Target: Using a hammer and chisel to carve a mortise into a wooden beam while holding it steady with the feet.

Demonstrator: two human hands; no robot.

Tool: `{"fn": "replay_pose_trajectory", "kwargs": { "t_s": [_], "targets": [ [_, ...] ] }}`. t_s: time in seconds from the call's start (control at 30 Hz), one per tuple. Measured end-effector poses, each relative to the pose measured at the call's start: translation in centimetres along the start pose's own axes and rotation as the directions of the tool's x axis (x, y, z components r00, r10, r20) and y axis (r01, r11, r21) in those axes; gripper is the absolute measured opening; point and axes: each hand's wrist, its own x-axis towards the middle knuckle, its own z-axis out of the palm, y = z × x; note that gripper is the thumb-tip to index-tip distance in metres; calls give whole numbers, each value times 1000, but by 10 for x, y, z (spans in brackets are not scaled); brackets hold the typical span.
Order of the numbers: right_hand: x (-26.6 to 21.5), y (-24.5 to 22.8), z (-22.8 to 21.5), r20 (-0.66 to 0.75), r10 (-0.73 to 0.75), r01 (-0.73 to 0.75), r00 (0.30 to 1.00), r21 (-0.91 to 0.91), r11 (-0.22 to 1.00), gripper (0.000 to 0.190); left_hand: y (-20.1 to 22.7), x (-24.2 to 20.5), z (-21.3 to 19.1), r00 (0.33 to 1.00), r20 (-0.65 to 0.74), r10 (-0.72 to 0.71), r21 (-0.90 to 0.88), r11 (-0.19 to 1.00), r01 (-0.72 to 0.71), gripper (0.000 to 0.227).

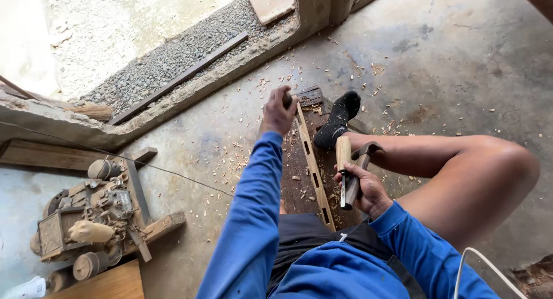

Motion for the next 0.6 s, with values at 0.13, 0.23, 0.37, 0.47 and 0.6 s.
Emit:
{"fn": "replay_pose_trajectory", "kwargs": {
  "t_s": [0.13, 0.23, 0.37, 0.47, 0.6],
  "targets": [
    [-2, 1, -10, 9, -9, 9, 1000, 24, 1000, 33, -11, -58, 21, 934, -224, 279, 59, 960, -273, 38],
    [2, -1, -13, 29, -23, 22, 999, 37, 999, 32, -24, -105, 27, 866, -317, 387, 101, 921, -375, 35],
    [-9, -11, -3, -74, -54, 54, 996, -3, 999, 28, -13, -143, 46, 803, -318, 505, 86, 858, -506, 28],
    [-33, -2, 0, -114, -86, 76, 990, -92, 993, 26, 4, -150, 58, 783, -201, 589, 81, 806, -586, 22],
    [-41, -10, -3, -70, -275, 255, 959, -215, 943, 23, -50, -113, 130, 826, 82, 557, 206, 802, -561, 31]
  ]
}}
